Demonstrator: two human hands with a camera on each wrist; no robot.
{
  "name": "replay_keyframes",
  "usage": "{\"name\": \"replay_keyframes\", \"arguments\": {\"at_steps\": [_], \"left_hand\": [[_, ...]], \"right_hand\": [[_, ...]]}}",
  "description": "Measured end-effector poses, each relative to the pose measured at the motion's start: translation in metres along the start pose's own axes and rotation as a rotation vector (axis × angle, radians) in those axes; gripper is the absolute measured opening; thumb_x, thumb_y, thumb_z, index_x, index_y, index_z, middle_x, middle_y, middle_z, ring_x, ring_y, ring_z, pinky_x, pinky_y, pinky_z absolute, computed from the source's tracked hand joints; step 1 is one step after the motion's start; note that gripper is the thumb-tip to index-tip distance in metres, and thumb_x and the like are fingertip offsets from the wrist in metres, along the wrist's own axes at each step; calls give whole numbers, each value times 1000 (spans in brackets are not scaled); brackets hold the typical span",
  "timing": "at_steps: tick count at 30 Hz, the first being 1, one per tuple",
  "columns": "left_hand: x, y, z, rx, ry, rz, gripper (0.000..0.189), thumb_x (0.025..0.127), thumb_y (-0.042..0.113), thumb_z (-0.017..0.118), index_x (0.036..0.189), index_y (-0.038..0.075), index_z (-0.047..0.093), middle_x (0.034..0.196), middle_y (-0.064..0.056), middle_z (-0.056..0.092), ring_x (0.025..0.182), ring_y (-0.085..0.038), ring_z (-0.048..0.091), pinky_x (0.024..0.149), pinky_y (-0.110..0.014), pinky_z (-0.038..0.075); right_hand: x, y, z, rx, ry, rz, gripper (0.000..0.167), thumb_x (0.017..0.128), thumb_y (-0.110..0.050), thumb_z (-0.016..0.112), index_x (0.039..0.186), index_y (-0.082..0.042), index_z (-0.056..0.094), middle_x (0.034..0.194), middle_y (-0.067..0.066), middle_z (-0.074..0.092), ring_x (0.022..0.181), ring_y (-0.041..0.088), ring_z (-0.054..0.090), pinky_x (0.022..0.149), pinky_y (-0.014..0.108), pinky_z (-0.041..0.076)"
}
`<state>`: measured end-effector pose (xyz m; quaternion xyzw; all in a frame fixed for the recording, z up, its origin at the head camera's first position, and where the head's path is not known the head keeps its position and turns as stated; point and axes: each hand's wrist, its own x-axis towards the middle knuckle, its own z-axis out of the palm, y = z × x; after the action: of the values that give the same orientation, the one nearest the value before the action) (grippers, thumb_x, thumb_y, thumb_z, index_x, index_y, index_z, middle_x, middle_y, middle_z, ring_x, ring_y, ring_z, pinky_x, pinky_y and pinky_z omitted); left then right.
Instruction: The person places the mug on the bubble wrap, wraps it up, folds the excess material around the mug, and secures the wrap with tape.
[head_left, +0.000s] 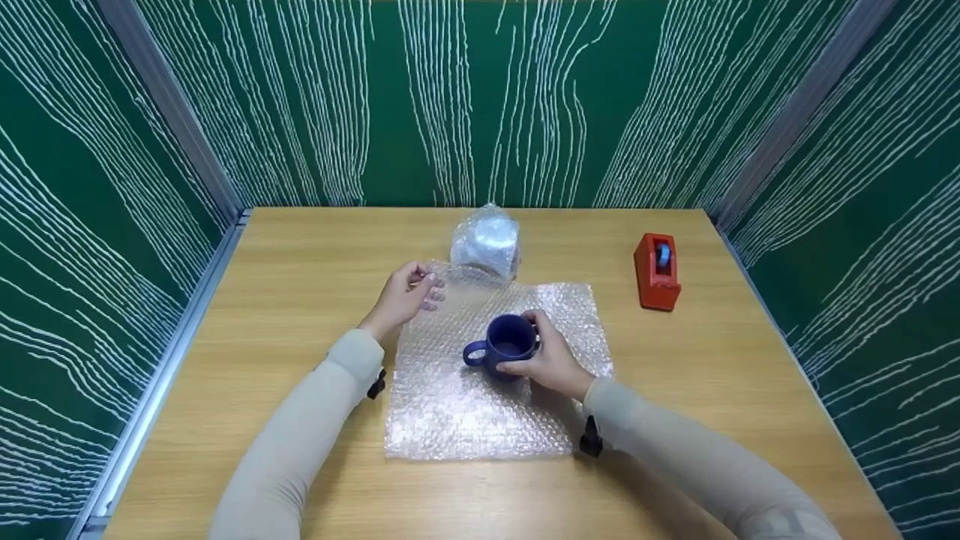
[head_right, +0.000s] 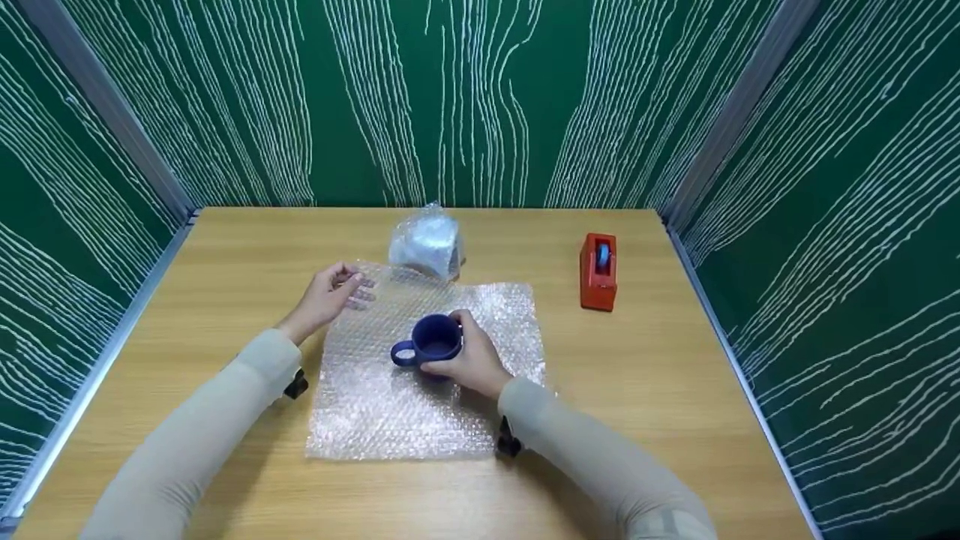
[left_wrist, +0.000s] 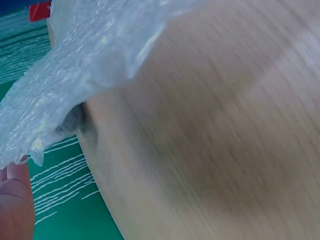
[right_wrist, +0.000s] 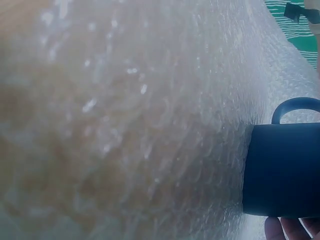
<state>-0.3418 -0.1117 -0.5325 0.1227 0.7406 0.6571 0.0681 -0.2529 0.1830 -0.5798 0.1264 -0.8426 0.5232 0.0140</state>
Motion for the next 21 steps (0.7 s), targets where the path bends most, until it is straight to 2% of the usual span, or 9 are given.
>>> {"name": "replay_keyframes", "arguments": {"at_steps": [8, 12, 15, 18, 21], "left_hand": [[-3, 13, -1, 20, -32, 16, 12, 115, 11, 50, 117, 1, 58, 121, -26, 74, 97, -24, 80, 79, -32, 68], [-4, 18, 1, 24, -39, 38, 13, 115, 10, 50, 117, 0, 58, 118, -25, 74, 101, -35, 80, 79, -32, 68], [-4, 23, 3, 29, -45, 52, 16, 114, 9, 50, 120, -5, 58, 118, -30, 73, 103, -42, 79, 78, -32, 68], [-5, 27, 6, 33, -58, 60, 20, 114, 8, 51, 122, -9, 57, 122, -36, 71, 102, -40, 80, 78, -32, 68], [-4, 30, 9, 41, -71, 72, 18, 114, 8, 51, 120, -8, 57, 124, -38, 70, 99, -33, 81, 78, -33, 68]], "right_hand": [[10, 3, 7, 5, 4, 11, 88, 69, -20, 104, 138, -4, 53, 130, 16, 67, 125, 36, 62, 118, 57, 45], [15, 2, 11, 13, 17, 8, 87, 69, -20, 104, 137, -3, 54, 130, 17, 66, 125, 37, 62, 119, 58, 45], [18, 2, 13, 16, 22, 11, 86, 69, -20, 104, 135, -2, 53, 130, 17, 66, 126, 37, 62, 119, 58, 45], [20, 1, 14, 21, 25, 23, 84, 69, -19, 104, 134, -3, 54, 130, 16, 66, 125, 36, 62, 119, 56, 46], [23, 1, 16, 30, 32, 31, 83, 68, -16, 104, 133, -3, 54, 130, 16, 66, 125, 36, 62, 119, 55, 46]]}}
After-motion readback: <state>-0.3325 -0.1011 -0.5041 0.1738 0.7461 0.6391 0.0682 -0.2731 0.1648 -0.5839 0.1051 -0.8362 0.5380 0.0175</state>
